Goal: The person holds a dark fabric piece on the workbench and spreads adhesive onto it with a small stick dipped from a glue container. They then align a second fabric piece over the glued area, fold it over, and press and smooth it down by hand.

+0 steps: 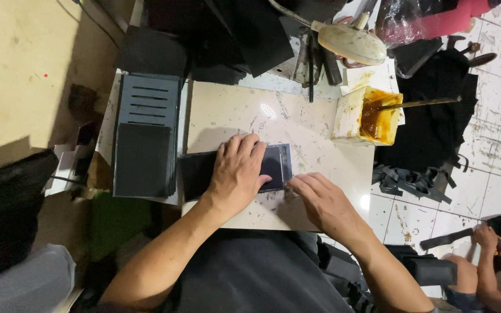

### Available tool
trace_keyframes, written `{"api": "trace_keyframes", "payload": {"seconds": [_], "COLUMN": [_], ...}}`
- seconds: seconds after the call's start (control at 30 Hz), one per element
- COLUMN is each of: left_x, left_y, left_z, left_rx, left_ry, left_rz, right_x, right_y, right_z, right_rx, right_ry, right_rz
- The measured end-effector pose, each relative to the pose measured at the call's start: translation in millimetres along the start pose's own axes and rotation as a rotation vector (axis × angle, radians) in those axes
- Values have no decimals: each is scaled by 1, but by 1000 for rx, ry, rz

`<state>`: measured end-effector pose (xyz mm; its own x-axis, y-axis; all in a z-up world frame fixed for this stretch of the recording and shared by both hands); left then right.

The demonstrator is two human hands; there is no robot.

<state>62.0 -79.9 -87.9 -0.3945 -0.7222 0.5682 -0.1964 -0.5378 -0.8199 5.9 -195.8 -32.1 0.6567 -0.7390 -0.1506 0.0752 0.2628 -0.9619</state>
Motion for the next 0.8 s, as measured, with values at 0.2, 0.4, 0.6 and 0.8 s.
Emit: {"api": "trace_keyframes", "payload": {"seconds": [0.2, 0.4, 0.6, 0.8], "left_x": [0, -2, -5, -6], "left_y": [-1, 0, 6, 7], "left_z": [1, 0, -1, 0], "left_rx": [-11, -62, -63, -44], "left_ry": [-16, -45, -53, -35], "left_rz": [-24, -13, -6, 8], "right_x": [83, 133, 144, 159], "right_y": [-14, -98, -74, -83], "right_z": [-43, 1, 22, 16], "right_rx": [172, 293, 256, -28], "right_ry": [259, 228, 191, 370], "right_rz": [33, -264, -391, -237]}}
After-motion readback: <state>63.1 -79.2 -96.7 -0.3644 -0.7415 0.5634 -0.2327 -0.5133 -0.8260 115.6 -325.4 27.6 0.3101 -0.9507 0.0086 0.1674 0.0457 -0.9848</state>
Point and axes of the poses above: each hand's wrist, its own z-axis towards the middle knuckle, its own y-axis out of the palm, x = y × z, the point moved 10 cm from there along z, towards the middle knuckle, and after that the axes turned 12 degrees about -z, right-handed, at the moved point
